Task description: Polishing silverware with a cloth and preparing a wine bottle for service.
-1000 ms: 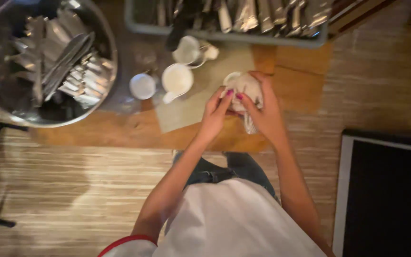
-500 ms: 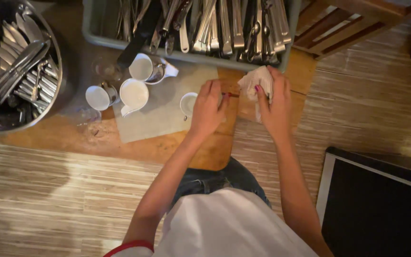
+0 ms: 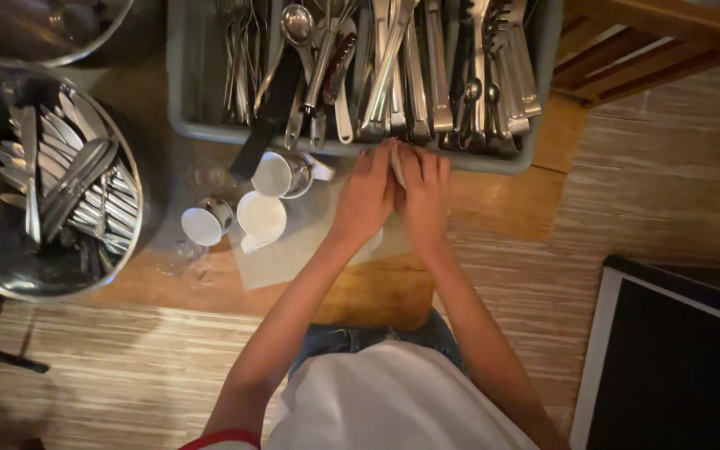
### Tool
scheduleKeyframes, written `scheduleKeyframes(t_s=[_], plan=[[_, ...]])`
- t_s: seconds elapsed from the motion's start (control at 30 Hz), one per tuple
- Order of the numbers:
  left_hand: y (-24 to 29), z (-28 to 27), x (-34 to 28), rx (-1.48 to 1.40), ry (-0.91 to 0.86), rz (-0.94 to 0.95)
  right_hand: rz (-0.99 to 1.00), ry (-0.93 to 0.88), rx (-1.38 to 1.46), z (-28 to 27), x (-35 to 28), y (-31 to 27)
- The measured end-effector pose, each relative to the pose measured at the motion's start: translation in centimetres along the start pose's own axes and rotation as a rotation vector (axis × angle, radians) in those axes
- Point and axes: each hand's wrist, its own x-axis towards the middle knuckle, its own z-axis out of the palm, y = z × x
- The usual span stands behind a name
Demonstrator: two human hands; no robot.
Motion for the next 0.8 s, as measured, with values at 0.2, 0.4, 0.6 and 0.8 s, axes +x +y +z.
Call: scheduleKeyframes(t_s=[0.2,0.4,0.6,0.8], plan=[[0.8,-1.7,1.8,-0.069,-0.105,-0.150,0.054,0.013,0.001,-1.4,0.2,0.8],[0.0,-0.3,1.6,0.001,-0.033,0.053,0.223,0.098,-0.039,-6.0,-2.4,6.9],[0.3,-0.1,1.5,-0.103,-0.011,0.017,0.299,0.151,-0.214,-5.2,-0.9,5.3],[0.1,-0.2,1.3,-0.188,-0.004,-0.016,0.083,0.020,-0.032,-0.5,1.1,-1.1]])
